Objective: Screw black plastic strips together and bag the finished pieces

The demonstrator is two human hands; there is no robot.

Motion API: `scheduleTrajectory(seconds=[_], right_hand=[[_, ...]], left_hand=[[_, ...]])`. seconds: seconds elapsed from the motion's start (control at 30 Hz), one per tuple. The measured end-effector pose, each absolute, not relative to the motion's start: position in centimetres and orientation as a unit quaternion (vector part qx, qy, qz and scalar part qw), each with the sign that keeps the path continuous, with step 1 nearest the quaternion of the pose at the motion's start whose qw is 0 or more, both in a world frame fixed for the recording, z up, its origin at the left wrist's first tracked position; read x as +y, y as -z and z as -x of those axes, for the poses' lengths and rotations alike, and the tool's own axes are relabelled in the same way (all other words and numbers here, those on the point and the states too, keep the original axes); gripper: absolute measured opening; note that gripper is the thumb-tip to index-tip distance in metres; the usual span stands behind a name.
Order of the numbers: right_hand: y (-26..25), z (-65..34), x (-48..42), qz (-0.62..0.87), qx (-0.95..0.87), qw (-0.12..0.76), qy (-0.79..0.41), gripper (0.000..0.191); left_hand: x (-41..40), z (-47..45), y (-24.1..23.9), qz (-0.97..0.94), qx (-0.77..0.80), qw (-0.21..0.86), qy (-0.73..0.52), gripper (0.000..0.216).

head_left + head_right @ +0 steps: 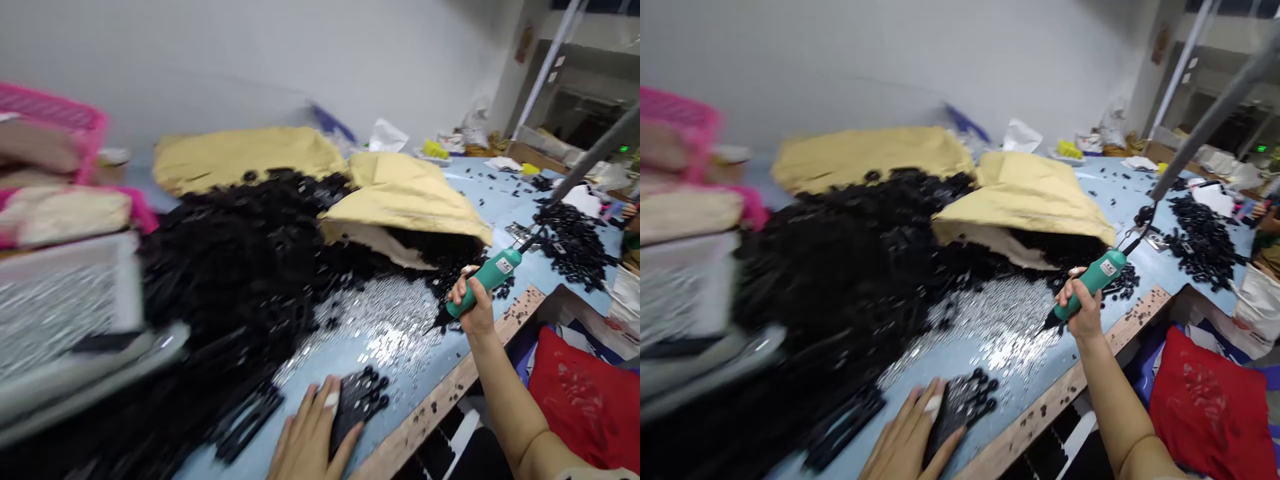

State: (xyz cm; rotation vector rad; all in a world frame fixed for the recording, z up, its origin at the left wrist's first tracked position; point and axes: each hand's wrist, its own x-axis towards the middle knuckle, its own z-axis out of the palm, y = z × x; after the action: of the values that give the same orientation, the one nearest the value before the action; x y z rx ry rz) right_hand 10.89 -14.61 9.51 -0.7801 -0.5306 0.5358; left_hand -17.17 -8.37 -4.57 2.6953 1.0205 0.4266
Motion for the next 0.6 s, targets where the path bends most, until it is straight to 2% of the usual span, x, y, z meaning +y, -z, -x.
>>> scheduleTrajectory(seconds=[0.13, 0.33, 0.6], right_hand=[[-8.6, -7.1, -15.4, 0.403, -0.360, 0.796, -0.274, 0.024], [-7.9, -2.8, -14.6, 0.356, -0.487, 0.726, -0.330, 0.010], [-6.9, -2.2, -14.0, 0.353, -0.536, 0.692, -0.330, 0.008]], left_hand=[[-10.7, 16.2, 2.1, -0.915, 0.360, 0.147, -0.106, 0.061], [-11.3, 15.8, 1.9, -0.901, 0.375, 0.177, -0.125, 0.066], [-11.8, 15.7, 1.6, -0.897, 0.373, 0.193, -0.134, 0.066]])
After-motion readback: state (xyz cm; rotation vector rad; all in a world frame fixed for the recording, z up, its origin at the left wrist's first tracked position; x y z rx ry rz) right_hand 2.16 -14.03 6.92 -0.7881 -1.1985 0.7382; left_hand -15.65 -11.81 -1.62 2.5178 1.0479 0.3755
